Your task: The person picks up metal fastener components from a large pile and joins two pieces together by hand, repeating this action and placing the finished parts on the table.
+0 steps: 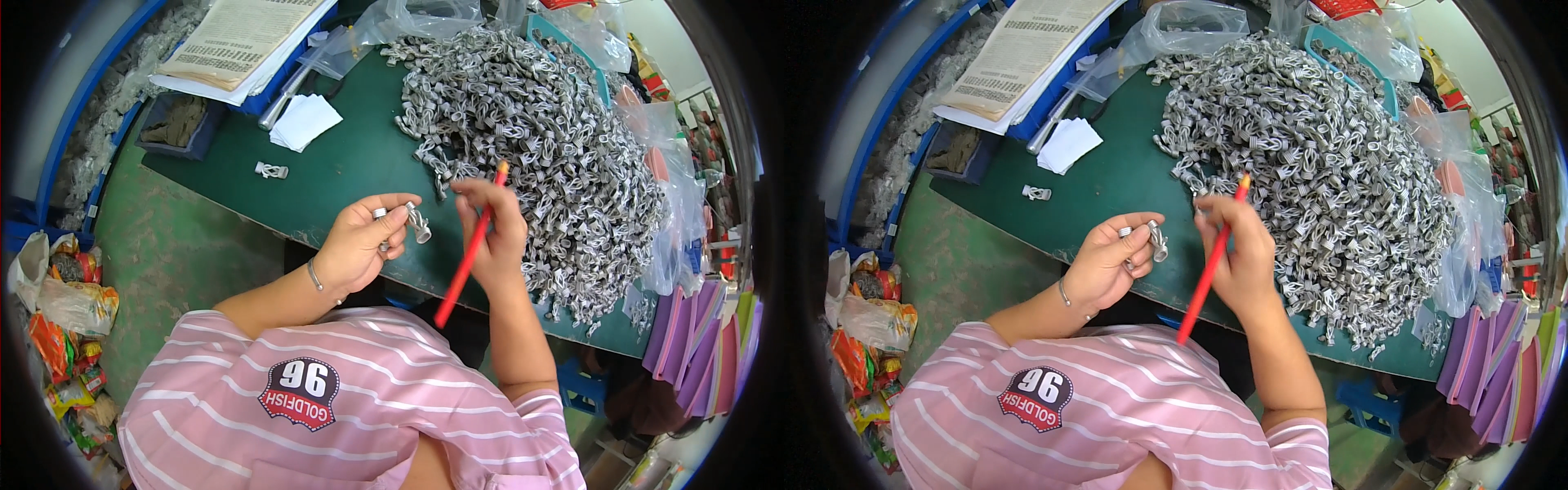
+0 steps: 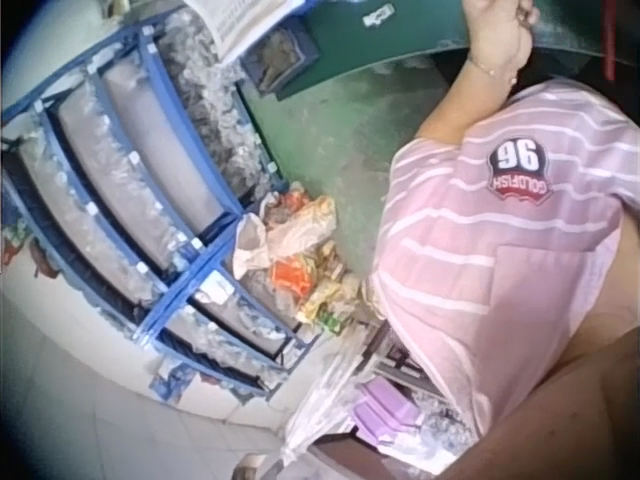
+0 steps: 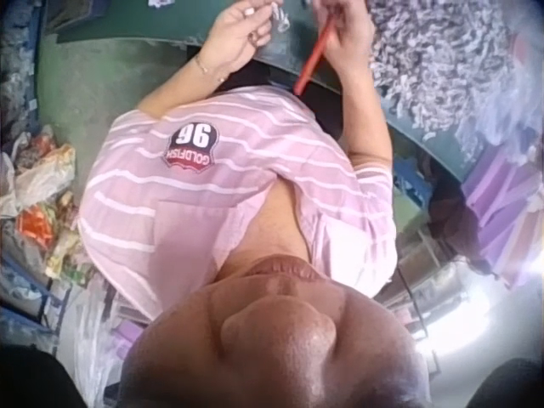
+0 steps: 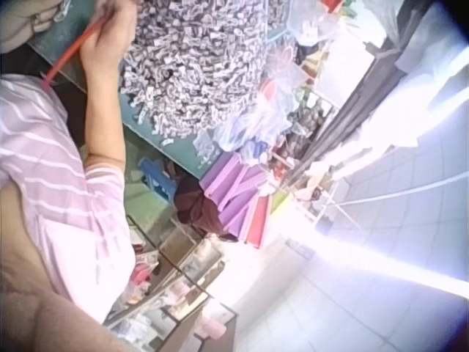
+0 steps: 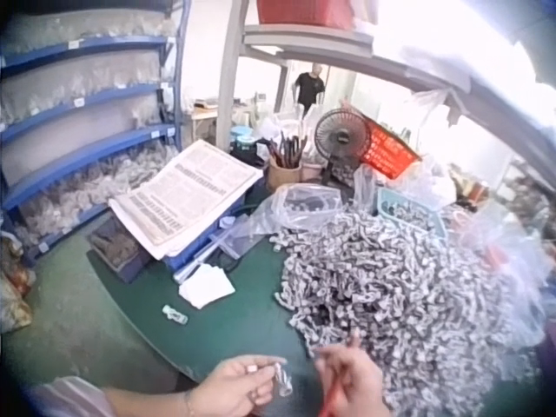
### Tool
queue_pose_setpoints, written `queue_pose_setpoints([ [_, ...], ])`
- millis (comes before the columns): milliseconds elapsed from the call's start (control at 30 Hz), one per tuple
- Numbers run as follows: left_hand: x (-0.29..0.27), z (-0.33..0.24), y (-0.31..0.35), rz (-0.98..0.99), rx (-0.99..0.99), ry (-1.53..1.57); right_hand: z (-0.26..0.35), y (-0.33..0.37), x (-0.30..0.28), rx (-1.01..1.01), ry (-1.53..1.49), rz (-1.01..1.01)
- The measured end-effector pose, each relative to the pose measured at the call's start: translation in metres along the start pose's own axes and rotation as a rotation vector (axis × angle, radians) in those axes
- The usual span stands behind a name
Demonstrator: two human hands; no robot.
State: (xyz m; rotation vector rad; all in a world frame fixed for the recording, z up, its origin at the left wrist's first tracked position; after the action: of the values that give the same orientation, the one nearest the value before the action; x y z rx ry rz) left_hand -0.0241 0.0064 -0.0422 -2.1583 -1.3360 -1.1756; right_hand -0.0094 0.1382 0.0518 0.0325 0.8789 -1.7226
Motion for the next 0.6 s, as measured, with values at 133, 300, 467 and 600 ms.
queue_pose_setpoints([
  [133,0.006,-0.001,-0.001,0.021,-0.003,0.049,-0.03,-0.021,0.038,-0.123,0.29,0.223],
  [300,-0.001,0.0,0.0,-0.037,-0.072,0.089,-0.033,-0.002,0.043,-0.082,0.36,0.395],
  [467,-0.003,0.004,-0.002,0.003,-0.147,0.176,-0.01,0.013,0.019,-0.151,0.322,0.389],
  [600,0.001,0.008,-0.005,0.021,-0.191,0.177,0.0,0.017,0.007,-0.094,0.339,0.285],
])
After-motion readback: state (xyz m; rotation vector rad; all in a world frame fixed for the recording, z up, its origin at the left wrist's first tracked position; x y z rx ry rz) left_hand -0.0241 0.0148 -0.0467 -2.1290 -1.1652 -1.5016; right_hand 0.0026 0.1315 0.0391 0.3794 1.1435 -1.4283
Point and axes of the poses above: each hand's wrist, its own y-axis away from the middle knuckle, its own x-axis out of the palm, z = x × y, the point moved 8 cm from there along -y, towards the middle knuckle, and after that the axes turned 6 degrees about x, right-handed, at the moved point
